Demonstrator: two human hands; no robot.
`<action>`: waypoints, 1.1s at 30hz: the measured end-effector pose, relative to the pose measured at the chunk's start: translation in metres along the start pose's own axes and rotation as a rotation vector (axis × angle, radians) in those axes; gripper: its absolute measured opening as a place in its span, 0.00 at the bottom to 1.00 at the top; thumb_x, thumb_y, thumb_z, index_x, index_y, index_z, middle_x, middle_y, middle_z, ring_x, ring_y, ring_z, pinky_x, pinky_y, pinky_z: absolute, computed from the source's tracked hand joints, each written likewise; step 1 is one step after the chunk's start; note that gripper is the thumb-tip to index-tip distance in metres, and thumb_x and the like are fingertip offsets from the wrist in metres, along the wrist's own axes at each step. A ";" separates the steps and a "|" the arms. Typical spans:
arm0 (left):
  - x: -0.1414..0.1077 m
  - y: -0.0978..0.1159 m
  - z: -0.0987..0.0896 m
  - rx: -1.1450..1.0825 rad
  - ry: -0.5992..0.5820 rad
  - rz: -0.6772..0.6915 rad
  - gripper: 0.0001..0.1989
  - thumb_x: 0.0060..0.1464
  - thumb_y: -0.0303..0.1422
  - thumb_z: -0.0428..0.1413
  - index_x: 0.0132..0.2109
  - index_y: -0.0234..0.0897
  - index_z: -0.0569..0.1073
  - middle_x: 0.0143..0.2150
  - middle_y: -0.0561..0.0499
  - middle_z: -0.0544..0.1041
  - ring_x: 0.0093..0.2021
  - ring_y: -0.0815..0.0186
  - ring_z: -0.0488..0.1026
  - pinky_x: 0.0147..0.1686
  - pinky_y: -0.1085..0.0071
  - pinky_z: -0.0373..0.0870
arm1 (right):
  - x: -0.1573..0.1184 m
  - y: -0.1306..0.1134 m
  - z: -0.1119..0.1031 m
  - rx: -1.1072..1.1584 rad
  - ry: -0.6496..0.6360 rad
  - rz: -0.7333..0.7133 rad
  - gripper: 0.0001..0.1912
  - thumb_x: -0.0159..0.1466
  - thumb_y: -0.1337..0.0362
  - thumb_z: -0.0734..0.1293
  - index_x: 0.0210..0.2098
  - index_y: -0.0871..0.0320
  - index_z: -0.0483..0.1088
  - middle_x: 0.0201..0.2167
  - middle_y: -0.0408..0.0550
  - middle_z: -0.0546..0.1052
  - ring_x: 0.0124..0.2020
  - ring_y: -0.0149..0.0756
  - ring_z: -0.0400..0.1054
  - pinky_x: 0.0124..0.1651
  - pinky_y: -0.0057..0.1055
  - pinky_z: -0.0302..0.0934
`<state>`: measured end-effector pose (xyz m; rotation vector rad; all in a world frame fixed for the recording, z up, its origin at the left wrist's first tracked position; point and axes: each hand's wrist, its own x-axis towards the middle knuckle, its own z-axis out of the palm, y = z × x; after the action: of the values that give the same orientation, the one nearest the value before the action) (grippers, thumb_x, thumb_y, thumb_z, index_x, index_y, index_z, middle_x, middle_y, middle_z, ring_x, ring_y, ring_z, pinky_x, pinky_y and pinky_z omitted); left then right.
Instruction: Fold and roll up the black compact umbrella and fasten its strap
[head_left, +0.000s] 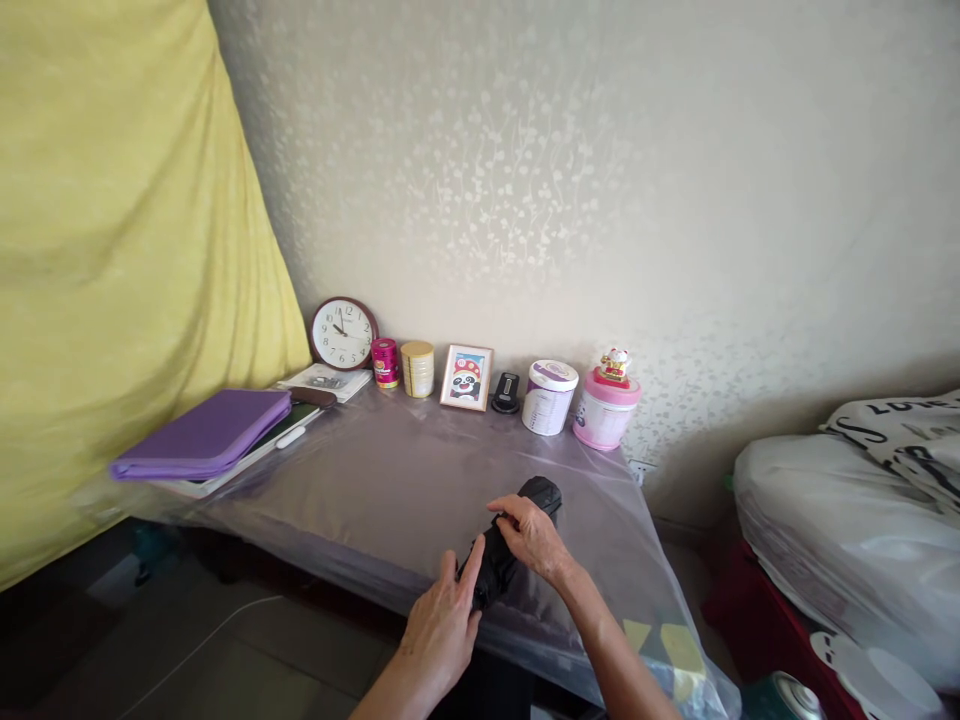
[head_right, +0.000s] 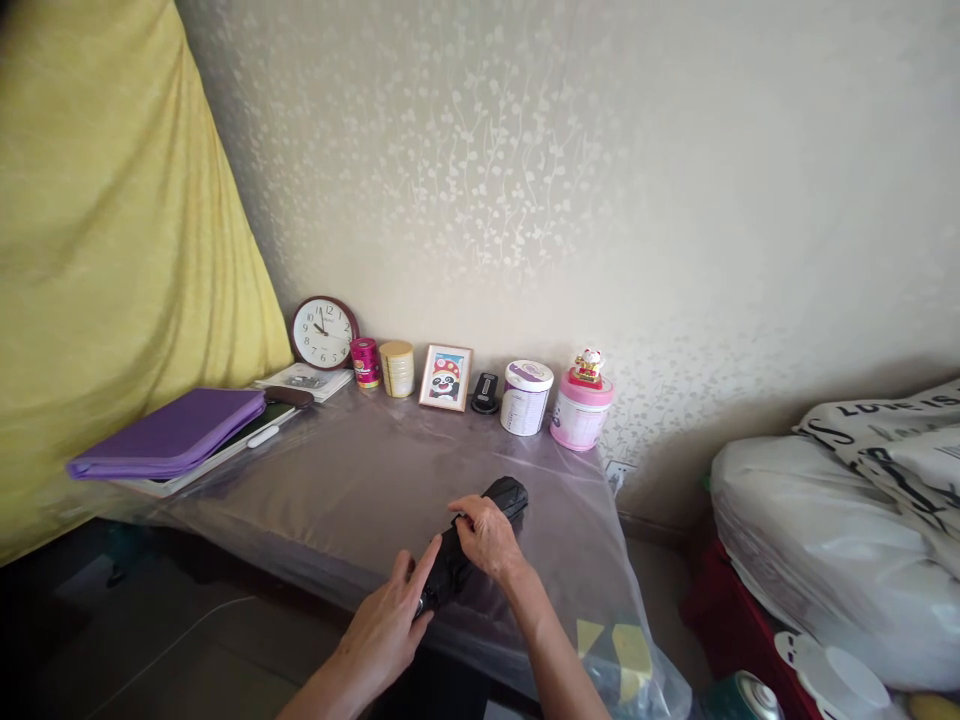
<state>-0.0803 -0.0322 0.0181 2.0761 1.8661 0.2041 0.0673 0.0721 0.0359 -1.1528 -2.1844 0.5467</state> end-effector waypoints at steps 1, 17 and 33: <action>0.001 0.001 0.000 0.008 -0.002 -0.004 0.40 0.54 0.25 0.49 0.65 0.48 0.32 0.58 0.39 0.56 0.46 0.61 0.71 0.40 0.71 0.66 | 0.001 0.001 0.001 -0.010 -0.010 0.009 0.17 0.55 0.72 0.59 0.40 0.57 0.73 0.36 0.48 0.76 0.37 0.36 0.68 0.43 0.33 0.61; 0.004 0.002 0.001 0.053 -0.067 -0.012 0.37 0.56 0.26 0.45 0.64 0.48 0.31 0.44 0.46 0.71 0.39 0.60 0.72 0.37 0.69 0.64 | -0.049 0.030 -0.045 0.531 0.166 0.301 0.11 0.53 0.60 0.64 0.34 0.56 0.74 0.32 0.45 0.74 0.33 0.34 0.66 0.37 0.29 0.61; 0.022 -0.043 -0.013 -0.974 -0.163 -0.232 0.36 0.56 0.42 0.42 0.64 0.39 0.34 0.27 0.54 0.71 0.25 0.66 0.71 0.25 0.71 0.65 | -0.100 0.093 -0.052 0.468 0.466 0.526 0.19 0.51 0.52 0.64 0.34 0.59 0.74 0.28 0.48 0.76 0.24 0.34 0.67 0.30 0.30 0.64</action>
<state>-0.1219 -0.0056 0.0133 1.1643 1.4413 0.6942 0.2019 0.0420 -0.0135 -1.4094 -1.2665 0.8526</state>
